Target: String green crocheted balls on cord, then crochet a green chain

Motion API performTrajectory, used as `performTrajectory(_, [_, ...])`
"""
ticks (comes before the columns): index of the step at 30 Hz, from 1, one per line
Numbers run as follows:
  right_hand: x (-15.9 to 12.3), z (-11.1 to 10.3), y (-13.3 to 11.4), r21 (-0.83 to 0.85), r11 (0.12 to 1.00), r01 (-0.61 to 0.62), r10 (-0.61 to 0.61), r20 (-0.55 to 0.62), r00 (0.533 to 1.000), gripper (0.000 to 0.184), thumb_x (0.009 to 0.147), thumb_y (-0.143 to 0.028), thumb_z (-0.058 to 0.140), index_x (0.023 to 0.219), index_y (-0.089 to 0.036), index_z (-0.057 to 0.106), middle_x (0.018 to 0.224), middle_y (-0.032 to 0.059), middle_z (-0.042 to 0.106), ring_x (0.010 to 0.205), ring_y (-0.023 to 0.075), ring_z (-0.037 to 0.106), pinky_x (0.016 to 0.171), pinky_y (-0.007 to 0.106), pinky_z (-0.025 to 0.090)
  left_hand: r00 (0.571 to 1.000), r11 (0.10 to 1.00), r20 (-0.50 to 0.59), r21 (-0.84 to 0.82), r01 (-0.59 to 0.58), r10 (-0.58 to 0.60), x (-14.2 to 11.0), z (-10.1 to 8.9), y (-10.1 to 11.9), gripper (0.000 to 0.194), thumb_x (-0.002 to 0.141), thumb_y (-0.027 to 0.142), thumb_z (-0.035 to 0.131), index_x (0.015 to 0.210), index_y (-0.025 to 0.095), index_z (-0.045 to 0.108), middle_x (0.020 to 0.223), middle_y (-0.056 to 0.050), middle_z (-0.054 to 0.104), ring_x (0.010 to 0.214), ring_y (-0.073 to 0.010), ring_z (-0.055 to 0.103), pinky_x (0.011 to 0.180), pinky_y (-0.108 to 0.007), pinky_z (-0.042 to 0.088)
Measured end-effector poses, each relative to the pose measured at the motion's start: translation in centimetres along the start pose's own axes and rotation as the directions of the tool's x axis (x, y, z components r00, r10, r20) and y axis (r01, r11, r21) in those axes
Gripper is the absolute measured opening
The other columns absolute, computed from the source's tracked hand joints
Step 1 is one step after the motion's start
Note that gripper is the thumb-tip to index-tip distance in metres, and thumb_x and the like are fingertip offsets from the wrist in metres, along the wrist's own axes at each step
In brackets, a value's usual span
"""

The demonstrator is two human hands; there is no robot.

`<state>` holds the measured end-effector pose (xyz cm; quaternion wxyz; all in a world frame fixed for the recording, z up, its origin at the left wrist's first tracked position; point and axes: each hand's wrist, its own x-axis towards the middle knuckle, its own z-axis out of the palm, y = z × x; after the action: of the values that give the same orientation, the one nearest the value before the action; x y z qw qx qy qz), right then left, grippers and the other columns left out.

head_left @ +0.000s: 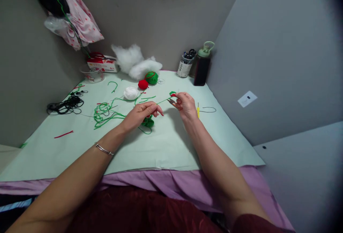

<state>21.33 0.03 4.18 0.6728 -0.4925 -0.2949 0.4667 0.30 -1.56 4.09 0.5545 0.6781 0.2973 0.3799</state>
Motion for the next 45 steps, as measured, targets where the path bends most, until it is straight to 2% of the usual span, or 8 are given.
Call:
performTrajectory(6, [-0.6,0.5,0.6,-0.043,0.992,-0.120,0.123,0.070,0.990,0.022,0.059,-0.021,0.075,0.062,-0.020,0.053,0.056,-0.0061,0.052,0.053,0.0067,0.036,0.046,0.020,0.025,0.989,0.986,-0.142,-0.150,-0.067,0.046,-0.3,-0.1,1.0,0.030,0.090,0.054,0.072,0.094,0.026,0.083,0.137,-0.008,0.066,0.110,-0.0239,0.062,0.098,-0.038,0.051])
performTrajectory(10, [-1.2,0.9,0.7,-0.123,0.982,-0.145,0.170,0.227,0.959,0.027,0.057,-0.028,0.084,0.069,-0.019,0.061,0.068,-0.0045,0.060,0.056,0.0062,0.042,0.049,0.019,0.034,0.997,0.928,-0.071,-0.373,-0.019,-0.008,-0.4,-0.1,1.5,0.034,0.084,0.053,0.080,0.095,0.022,0.082,0.110,-0.010,0.075,0.097,-0.0224,0.067,0.095,-0.038,0.054])
performTrajectory(13, [-1.5,1.0,0.4,-0.074,0.992,-0.101,0.116,0.257,0.959,0.032,0.056,-0.034,0.087,0.074,-0.020,0.064,0.062,-0.0077,0.054,0.054,0.0059,0.042,0.049,0.019,0.037,0.989,0.918,-0.145,-0.392,-0.061,0.004,-0.2,-0.1,1.4,0.035,0.081,0.053,0.082,0.094,0.021,0.081,0.086,-0.004,0.071,0.083,-0.0176,0.065,0.087,-0.033,0.054])
performTrajectory(20, [-3.1,1.4,-0.8,0.024,1.000,0.006,-0.016,0.446,0.895,0.035,0.068,-0.040,0.086,0.083,-0.021,0.061,0.078,-0.0012,0.073,0.060,0.0085,0.058,0.057,0.022,0.050,0.927,0.963,-0.306,0.220,-0.155,0.218,-0.4,0.7,0.2,0.036,0.099,0.049,0.059,0.090,0.020,0.078,0.076,-0.003,0.061,0.074,-0.0181,0.057,0.073,-0.033,0.048])
performTrajectory(26, [-4.5,2.2,-0.6,-0.037,0.972,0.230,-0.183,0.491,0.852,0.025,0.078,-0.039,0.081,0.084,-0.021,0.065,0.073,-0.0022,0.068,0.060,0.0108,0.059,0.057,0.025,0.049,0.838,0.748,-0.168,0.564,-0.350,0.519,-0.4,1.0,-0.8,0.027,0.103,0.032,0.054,0.095,0.018,0.076,0.085,-0.004,0.056,0.080,-0.0180,0.055,0.075,-0.032,0.046])
performTrajectory(33, [-4.6,1.8,0.4,-0.302,0.807,0.508,-0.289,0.549,0.784,0.009,0.086,-0.028,0.067,0.082,-0.021,0.062,0.070,-0.0040,0.060,0.062,0.0102,0.053,0.059,0.024,0.044,0.859,0.607,-0.040,0.724,-0.327,0.511,-0.3,0.3,-1.7,0.029,0.104,0.026,0.049,0.085,0.017,0.069,0.076,-0.002,0.051,0.072,-0.0168,0.050,0.069,-0.030,0.040])
performTrajectory(38, [-4.1,1.6,1.3,-0.367,0.813,0.451,-0.176,0.585,0.792,0.009,0.087,-0.030,0.064,0.088,-0.021,0.064,0.073,-0.0027,0.065,0.066,0.0122,0.060,0.064,0.026,0.050,0.830,0.528,-0.056,0.794,-0.300,0.555,-0.1,0.0,-2.0,0.030,0.106,0.028,0.047,0.093,0.016,0.071,0.079,-0.003,0.050,0.076,-0.0188,0.050,0.071,-0.032,0.040])
performTrajectory(45, [-4.2,2.1,0.3,-0.217,0.964,0.155,0.000,0.582,0.813,0.026,0.075,-0.041,0.077,0.083,-0.019,0.067,0.071,-0.0010,0.070,0.061,0.0113,0.063,0.063,0.026,0.053,0.841,0.420,-0.018,0.872,-0.251,0.541,-0.2,0.4,-1.6,0.028,0.104,0.021,0.044,0.113,0.018,0.070,0.086,-0.006,0.052,0.086,-0.0237,0.052,0.077,-0.035,0.043])
